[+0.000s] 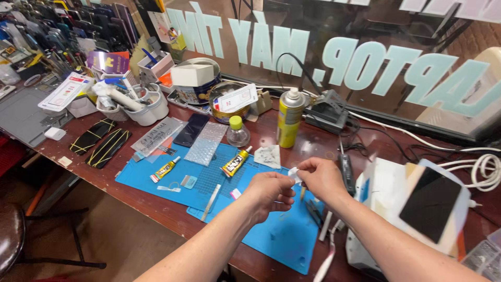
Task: The person cleans a smartphone screen and back using a small white cloth and a spray bottle. They repeatedly wipe the device, flip it over, and spray liquid onto the cloth before continuing to wipe the screen and back surfaces.
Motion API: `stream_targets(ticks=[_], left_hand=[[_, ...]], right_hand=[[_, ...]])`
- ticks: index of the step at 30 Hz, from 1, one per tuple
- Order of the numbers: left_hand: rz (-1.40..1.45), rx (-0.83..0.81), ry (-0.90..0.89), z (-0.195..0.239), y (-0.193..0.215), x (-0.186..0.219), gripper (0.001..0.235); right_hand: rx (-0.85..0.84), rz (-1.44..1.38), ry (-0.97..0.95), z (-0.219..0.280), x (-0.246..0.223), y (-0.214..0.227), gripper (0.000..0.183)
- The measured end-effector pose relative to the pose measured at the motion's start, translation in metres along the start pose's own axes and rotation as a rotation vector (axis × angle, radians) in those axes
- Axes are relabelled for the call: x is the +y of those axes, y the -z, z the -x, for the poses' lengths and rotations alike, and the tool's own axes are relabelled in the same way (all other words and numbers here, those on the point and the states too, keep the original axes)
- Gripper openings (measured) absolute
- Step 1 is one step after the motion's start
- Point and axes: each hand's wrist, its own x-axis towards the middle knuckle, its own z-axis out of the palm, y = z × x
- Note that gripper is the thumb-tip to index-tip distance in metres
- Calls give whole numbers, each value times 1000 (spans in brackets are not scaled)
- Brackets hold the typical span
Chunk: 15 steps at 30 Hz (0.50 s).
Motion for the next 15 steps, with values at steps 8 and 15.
stream_targets(ticks=[8, 15], left_hand=[[-68, -15, 82, -5, 150, 26, 16], [-120, -19, -5, -10, 207, 55, 23]], right_hand=[[166, 322, -55, -25, -28, -76, 40], [-52, 200, -129, -11, -124, -136, 31]])
